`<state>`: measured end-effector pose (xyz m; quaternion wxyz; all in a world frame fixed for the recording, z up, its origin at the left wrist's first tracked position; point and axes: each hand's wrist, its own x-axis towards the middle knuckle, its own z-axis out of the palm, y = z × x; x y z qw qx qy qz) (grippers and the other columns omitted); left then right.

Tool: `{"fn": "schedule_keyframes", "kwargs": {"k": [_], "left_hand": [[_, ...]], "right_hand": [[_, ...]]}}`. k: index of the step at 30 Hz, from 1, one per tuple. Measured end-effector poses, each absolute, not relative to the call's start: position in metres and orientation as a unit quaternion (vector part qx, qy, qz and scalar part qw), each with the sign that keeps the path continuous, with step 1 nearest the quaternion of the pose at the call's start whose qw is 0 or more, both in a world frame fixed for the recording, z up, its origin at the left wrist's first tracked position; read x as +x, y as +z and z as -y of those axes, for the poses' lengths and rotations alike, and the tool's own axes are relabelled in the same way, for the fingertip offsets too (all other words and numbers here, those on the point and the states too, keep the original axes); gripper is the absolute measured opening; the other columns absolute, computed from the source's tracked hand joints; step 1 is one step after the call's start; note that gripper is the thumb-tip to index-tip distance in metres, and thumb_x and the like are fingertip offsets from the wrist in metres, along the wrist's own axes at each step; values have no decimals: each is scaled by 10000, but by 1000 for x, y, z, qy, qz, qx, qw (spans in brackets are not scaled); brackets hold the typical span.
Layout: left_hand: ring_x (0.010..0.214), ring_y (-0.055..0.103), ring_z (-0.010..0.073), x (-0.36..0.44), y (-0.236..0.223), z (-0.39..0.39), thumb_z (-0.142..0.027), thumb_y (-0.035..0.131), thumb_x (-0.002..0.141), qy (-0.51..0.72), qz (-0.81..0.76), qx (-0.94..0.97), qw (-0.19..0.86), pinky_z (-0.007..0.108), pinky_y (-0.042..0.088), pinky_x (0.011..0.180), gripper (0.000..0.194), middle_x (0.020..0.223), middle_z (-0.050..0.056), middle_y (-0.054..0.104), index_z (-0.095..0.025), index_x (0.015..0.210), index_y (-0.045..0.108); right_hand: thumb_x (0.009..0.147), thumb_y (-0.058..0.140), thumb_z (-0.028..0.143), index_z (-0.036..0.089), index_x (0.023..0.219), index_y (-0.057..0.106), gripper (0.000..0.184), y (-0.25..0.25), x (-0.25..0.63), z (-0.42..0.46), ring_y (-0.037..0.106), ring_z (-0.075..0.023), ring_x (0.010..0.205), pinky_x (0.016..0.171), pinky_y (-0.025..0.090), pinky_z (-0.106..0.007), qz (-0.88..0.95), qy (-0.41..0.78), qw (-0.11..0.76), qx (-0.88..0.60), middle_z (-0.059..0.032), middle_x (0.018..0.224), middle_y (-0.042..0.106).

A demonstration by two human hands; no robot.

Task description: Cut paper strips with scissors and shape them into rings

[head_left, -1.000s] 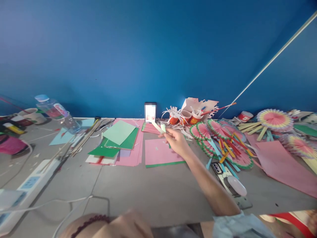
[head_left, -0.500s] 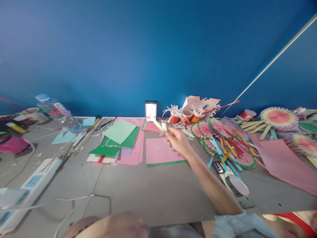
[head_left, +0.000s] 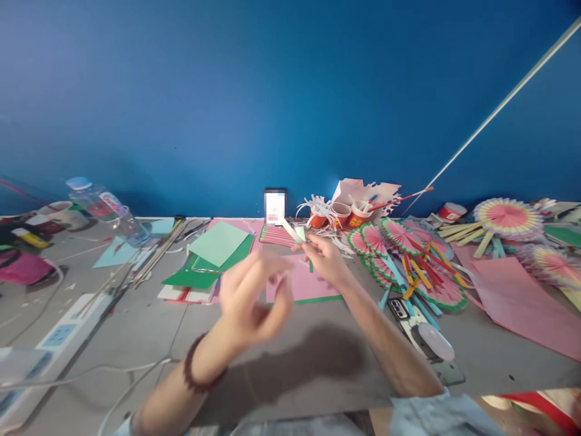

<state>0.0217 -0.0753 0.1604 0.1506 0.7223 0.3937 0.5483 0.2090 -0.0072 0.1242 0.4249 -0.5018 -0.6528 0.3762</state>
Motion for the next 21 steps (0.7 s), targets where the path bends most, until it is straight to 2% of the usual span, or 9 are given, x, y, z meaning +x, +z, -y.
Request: {"fn": "schedule_keyframes", "kwargs": {"k": [4, 8, 11, 15, 18, 21], "left_hand": [[557, 511, 113, 37, 144, 17, -219, 605, 783, 496, -434, 719, 221, 243, 409, 516, 57, 700, 13, 627, -185, 765, 647], [628, 551, 117, 42, 123, -11, -314, 645, 785, 523, -407, 674, 327, 224, 436, 554, 181, 785, 30, 649, -179, 903, 671], [712, 581, 134, 43, 117, -11, -346, 693, 756, 530, -377, 675, 349, 225, 457, 591, 186, 833, 39, 651, -195, 865, 695], [701, 591, 144, 46, 115, -9, -366, 718, 733, 529, -374, 681, 341, 232, 455, 562, 154, 795, 34, 660, -212, 748, 723], [732, 618, 164, 49, 113, -9, -378, 705, 745, 544, -371, 668, 347, 256, 484, 615, 169, 797, 40, 692, -213, 715, 726], [759, 651, 187, 50, 111, -8, -386, 707, 740, 552, -359, 638, 400, 293, 525, 689, 187, 807, 47, 717, -200, 737, 729]], "right_hand": [[842, 445, 246, 148, 1199, 578, 393, 130, 207, 11, 589, -121, 604, 563, 488, -232, 639, 400, 437, -490, -62, 881, 729], [835, 434, 222, 183, 1207, 589, 405, 133, 207, 13, 595, -120, 608, 566, 479, -228, 648, 389, 429, -495, -29, 840, 717], [831, 437, 232, 184, 1197, 600, 403, 130, 207, 13, 611, -135, 626, 553, 462, -226, 649, 376, 417, -514, -12, 753, 688], [812, 446, 224, 192, 1222, 583, 433, 127, 205, 14, 612, -136, 651, 568, 459, -223, 652, 383, 413, -507, -2, 753, 673], [809, 437, 208, 202, 1224, 583, 440, 128, 204, 15, 603, -131, 652, 577, 456, -218, 661, 385, 414, -493, 1, 750, 670], [813, 430, 201, 198, 1216, 588, 432, 130, 204, 16, 602, -130, 653, 575, 449, -208, 670, 371, 411, -494, 9, 705, 651]]}}
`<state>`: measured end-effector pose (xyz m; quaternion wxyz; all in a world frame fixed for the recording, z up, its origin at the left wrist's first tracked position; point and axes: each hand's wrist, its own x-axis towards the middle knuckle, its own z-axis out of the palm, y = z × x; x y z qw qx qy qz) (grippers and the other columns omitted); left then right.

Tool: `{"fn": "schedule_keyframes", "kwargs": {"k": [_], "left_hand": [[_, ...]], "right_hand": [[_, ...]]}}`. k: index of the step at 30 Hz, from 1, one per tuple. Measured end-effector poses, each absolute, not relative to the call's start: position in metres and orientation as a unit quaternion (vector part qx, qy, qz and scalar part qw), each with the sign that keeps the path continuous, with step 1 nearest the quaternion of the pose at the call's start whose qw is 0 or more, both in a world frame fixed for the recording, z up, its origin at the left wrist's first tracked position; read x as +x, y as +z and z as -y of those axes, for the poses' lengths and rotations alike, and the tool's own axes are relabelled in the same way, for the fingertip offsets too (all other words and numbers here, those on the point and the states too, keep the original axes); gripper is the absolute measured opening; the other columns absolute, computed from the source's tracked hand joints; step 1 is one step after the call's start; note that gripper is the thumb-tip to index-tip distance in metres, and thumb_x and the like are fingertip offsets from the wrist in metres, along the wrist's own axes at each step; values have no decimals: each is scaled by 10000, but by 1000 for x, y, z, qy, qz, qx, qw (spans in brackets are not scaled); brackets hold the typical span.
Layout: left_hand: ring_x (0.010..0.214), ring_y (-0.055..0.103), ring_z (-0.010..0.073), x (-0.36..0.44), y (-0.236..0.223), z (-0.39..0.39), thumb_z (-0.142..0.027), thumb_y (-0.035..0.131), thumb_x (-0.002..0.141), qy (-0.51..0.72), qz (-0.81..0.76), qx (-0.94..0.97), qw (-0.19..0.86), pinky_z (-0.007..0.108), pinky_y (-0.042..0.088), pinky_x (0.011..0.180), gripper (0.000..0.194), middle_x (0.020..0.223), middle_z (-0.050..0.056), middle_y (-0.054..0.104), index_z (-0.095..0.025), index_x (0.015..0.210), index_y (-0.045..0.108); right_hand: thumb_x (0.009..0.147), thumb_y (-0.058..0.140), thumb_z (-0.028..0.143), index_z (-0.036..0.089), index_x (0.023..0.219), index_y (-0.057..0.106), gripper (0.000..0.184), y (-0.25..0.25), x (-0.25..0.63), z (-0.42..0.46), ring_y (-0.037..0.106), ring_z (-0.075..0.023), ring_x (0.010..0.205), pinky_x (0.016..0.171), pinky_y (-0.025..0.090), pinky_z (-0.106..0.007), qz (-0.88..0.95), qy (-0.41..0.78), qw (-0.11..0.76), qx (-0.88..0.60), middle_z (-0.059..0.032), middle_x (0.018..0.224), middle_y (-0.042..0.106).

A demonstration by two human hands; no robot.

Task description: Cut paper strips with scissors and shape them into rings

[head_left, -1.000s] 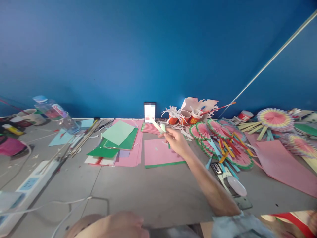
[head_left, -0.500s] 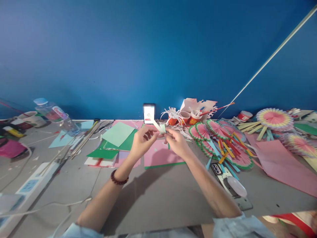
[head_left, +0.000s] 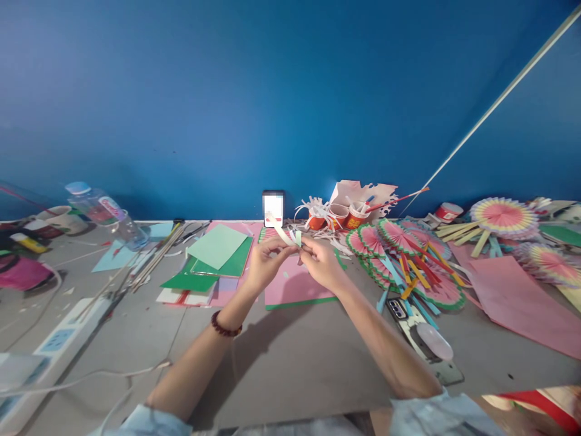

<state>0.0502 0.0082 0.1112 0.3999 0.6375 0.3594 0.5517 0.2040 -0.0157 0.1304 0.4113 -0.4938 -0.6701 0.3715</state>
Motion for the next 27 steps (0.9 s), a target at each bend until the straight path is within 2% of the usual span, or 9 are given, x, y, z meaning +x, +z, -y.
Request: {"fn": "schedule_keyframes", "kwargs": {"k": [5, 13, 22, 27], "left_hand": [[741, 671, 201, 51, 113, -7, -390, 738, 699, 552, -358, 589, 469, 327, 557, 711, 207, 769, 49, 724, -184, 712, 728], [701, 669, 198, 50, 116, -8, -393, 741, 693, 538, -369, 598, 466, 291, 539, 621, 206, 728, 44, 726, -189, 671, 725], [692, 655, 189, 48, 116, -11, -398, 729, 707, 516, -372, 614, 466, 275, 522, 609, 215, 720, 45, 727, -183, 699, 731], [725, 656, 178, 48, 113, -12, -371, 717, 736, 508, -354, 644, 449, 269, 518, 634, 206, 824, 50, 726, -194, 840, 736]], "right_hand": [[824, 424, 191, 191, 1167, 608, 389, 132, 206, 14, 606, -129, 640, 585, 450, -209, 687, 354, 408, -486, 12, 683, 644], [828, 445, 196, 182, 1033, 645, 286, 129, 207, 12, 634, -148, 654, 586, 461, -221, 691, 332, 410, -493, -4, 688, 666], [844, 449, 183, 230, 1131, 646, 351, 128, 209, 9, 668, -159, 663, 659, 493, -268, 694, 316, 395, -511, -15, 813, 726], [851, 459, 219, 222, 1105, 650, 318, 128, 208, 10, 671, -177, 679, 643, 486, -274, 688, 316, 389, -525, -18, 780, 717]]}}
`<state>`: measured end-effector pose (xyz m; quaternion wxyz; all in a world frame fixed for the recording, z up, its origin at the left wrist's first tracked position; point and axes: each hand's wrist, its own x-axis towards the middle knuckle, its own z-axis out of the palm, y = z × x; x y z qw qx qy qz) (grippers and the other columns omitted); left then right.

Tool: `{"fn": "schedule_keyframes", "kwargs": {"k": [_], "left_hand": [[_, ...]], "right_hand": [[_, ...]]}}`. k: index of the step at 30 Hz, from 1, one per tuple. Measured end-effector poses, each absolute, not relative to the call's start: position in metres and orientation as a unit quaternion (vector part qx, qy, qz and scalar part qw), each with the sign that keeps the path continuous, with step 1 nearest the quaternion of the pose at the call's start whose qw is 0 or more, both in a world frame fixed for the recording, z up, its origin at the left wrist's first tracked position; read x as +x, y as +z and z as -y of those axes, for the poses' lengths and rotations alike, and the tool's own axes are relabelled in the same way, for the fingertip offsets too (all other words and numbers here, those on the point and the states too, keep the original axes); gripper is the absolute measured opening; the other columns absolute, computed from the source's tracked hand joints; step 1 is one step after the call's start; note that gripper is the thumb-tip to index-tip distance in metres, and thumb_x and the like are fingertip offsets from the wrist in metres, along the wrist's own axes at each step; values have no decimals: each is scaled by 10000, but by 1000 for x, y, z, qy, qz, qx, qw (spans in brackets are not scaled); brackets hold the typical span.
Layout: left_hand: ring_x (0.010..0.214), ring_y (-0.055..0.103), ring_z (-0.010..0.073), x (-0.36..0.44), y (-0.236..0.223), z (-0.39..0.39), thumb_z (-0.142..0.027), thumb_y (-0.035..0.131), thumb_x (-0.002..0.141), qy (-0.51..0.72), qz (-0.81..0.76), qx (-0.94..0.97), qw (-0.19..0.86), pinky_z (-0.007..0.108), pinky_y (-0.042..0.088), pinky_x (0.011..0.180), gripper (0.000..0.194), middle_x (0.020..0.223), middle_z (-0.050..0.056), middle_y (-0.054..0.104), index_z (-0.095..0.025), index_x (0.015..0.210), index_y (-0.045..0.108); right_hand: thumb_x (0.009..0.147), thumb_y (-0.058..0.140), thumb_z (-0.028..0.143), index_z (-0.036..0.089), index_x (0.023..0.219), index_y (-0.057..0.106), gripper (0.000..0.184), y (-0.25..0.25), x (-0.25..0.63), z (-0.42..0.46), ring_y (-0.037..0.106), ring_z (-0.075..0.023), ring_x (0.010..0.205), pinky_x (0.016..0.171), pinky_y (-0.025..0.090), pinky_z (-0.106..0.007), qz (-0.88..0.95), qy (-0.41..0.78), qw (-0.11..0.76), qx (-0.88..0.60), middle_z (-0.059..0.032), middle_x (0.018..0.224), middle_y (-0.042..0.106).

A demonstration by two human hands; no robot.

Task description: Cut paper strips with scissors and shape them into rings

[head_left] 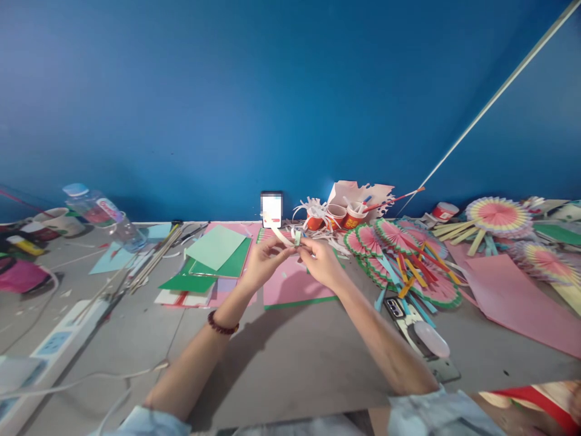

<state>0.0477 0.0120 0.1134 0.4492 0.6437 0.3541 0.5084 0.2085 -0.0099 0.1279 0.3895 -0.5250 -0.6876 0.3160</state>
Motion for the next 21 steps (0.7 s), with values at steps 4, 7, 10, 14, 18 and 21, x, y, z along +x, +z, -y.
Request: {"fn": "schedule_keyframes", "kwargs": {"k": [4, 7, 10, 14, 18, 21], "left_hand": [[741, 622, 167, 49, 109, -11, -336, 715, 745, 530, -376, 679, 342, 255, 492, 609, 150, 860, 48, 708, -216, 827, 751], [850, 621, 193, 50, 105, -10, -333, 677, 784, 552, -377, 679, 304, 263, 502, 658, 137, 875, 55, 703, -222, 794, 756], [862, 627, 204, 51, 103, -9, -347, 677, 782, 561, -368, 672, 315, 271, 519, 670, 155, 880, 62, 707, -215, 793, 758], [832, 637, 205, 53, 104, -10, -357, 682, 774, 561, -356, 663, 344, 287, 527, 689, 164, 847, 62, 714, -210, 776, 756], [773, 640, 197, 55, 103, -10, -365, 682, 766, 557, -351, 646, 385, 279, 514, 643, 172, 820, 57, 714, -206, 767, 748], [717, 631, 184, 55, 102, -11, -386, 684, 756, 545, -367, 631, 412, 257, 485, 571, 201, 800, 55, 714, -195, 781, 744]], "right_hand": [[854, 432, 216, 204, 1007, 663, 277, 129, 208, 12, 654, -166, 680, 635, 465, -251, 703, 304, 386, -513, -2, 684, 677], [854, 426, 231, 190, 950, 656, 252, 130, 207, 14, 620, -146, 631, 608, 446, -232, 711, 306, 380, -507, 14, 637, 642], [847, 424, 231, 185, 986, 652, 271, 129, 208, 14, 595, -134, 615, 576, 427, -219, 715, 314, 378, -497, 20, 640, 623], [830, 422, 195, 211, 1099, 639, 346, 129, 209, 12, 578, -131, 601, 574, 431, -227, 714, 317, 381, -495, 13, 685, 649], [829, 433, 194, 204, 1068, 650, 323, 128, 211, 10, 600, -144, 614, 592, 447, -243, 704, 317, 381, -509, 4, 687, 660], [836, 439, 194, 189, 1068, 650, 314, 127, 212, 8, 627, -152, 642, 614, 464, -247, 702, 331, 389, -496, -9, 712, 677]]}}
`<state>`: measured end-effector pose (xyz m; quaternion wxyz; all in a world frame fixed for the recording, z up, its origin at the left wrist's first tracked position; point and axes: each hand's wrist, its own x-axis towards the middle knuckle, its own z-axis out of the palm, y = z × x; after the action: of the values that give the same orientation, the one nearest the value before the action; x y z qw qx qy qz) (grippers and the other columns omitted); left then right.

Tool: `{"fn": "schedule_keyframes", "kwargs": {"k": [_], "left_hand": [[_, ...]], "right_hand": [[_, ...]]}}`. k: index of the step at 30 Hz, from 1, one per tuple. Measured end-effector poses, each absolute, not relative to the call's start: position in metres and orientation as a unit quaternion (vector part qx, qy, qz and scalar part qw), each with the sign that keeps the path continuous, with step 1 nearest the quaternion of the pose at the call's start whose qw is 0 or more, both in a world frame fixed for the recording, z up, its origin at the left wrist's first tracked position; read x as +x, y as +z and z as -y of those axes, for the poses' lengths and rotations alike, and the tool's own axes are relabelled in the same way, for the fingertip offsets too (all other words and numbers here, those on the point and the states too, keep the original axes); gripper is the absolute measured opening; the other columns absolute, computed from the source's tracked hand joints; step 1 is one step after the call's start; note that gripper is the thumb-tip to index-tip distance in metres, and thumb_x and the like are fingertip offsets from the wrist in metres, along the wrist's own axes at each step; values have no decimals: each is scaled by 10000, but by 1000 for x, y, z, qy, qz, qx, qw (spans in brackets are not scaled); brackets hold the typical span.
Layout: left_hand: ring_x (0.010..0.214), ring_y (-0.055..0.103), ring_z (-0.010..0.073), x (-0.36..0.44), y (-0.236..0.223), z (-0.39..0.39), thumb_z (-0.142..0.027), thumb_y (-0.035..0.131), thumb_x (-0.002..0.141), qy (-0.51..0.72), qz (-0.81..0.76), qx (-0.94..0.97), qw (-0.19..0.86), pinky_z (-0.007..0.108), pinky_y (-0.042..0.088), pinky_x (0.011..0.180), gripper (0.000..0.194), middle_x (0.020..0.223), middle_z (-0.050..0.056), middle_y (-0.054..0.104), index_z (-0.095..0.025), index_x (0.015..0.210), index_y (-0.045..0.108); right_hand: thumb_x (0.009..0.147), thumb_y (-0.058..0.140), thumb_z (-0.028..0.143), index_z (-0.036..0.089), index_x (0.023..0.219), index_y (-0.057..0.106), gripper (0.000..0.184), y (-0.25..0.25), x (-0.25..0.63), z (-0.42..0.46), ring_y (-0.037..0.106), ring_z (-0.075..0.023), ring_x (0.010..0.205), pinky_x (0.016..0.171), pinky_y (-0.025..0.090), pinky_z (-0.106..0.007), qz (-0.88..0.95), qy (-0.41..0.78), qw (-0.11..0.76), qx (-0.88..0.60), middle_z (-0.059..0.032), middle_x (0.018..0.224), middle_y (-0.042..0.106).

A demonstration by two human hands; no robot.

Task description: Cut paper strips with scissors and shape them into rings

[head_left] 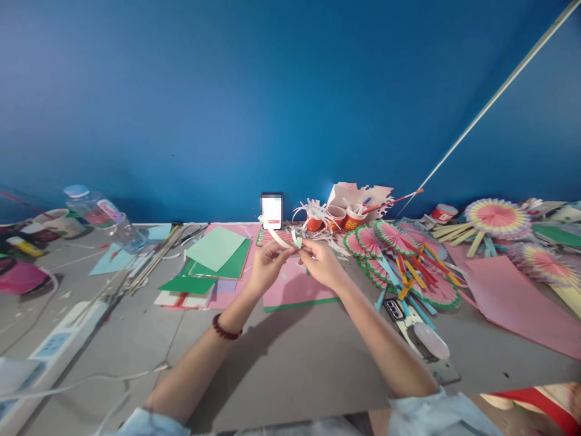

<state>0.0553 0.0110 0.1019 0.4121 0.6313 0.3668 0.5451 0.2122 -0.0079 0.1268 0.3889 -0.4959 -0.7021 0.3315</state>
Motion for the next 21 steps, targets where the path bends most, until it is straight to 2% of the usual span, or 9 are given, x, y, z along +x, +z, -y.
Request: {"fn": "schedule_keyframes", "kwargs": {"k": [4, 9, 14, 17, 21], "left_hand": [[684, 620, 173, 55, 104, -10, -418, 669, 762, 530, -380, 618, 438, 244, 466, 546, 248, 779, 54, 709, -181, 789, 735], [630, 598, 151, 53, 110, -8, -447, 607, 801, 530, -375, 615, 448, 237, 463, 540, 306, 699, 41, 678, -177, 707, 716], [700, 613, 169, 53, 108, -6, -390, 649, 786, 537, -376, 656, 375, 242, 466, 576, 218, 763, 50, 696, -191, 767, 734], [718, 609, 175, 53, 107, -4, -356, 655, 790, 553, -387, 664, 321, 252, 463, 607, 186, 724, 46, 696, -198, 739, 738], [681, 601, 166, 53, 110, -3, -358, 675, 771, 572, -390, 632, 346, 256, 462, 603, 198, 678, 32, 688, -198, 664, 722]], "right_hand": [[855, 453, 204, 206, 1083, 653, 303, 126, 215, 5, 641, -146, 666, 652, 499, -253, 705, 354, 395, -471, -30, 846, 718], [866, 478, 235, 205, 927, 699, 231, 125, 218, 4, 632, -164, 640, 631, 498, -266, 720, 301, 383, -495, -29, 725, 715], [864, 495, 254, 196, 948, 694, 224, 127, 216, 6, 612, -152, 581, 594, 475, -263, 709, 308, 383, -506, -31, 756, 730], [862, 494, 266, 186, 946, 693, 230, 131, 214, 9, 605, -150, 601, 585, 463, -256, 703, 329, 375, -507, -37, 784, 733], [878, 482, 302, 179, 1000, 686, 268, 136, 213, 12, 606, -140, 638, 608, 456, -240, 697, 362, 381, -487, -36, 818, 736]]}}
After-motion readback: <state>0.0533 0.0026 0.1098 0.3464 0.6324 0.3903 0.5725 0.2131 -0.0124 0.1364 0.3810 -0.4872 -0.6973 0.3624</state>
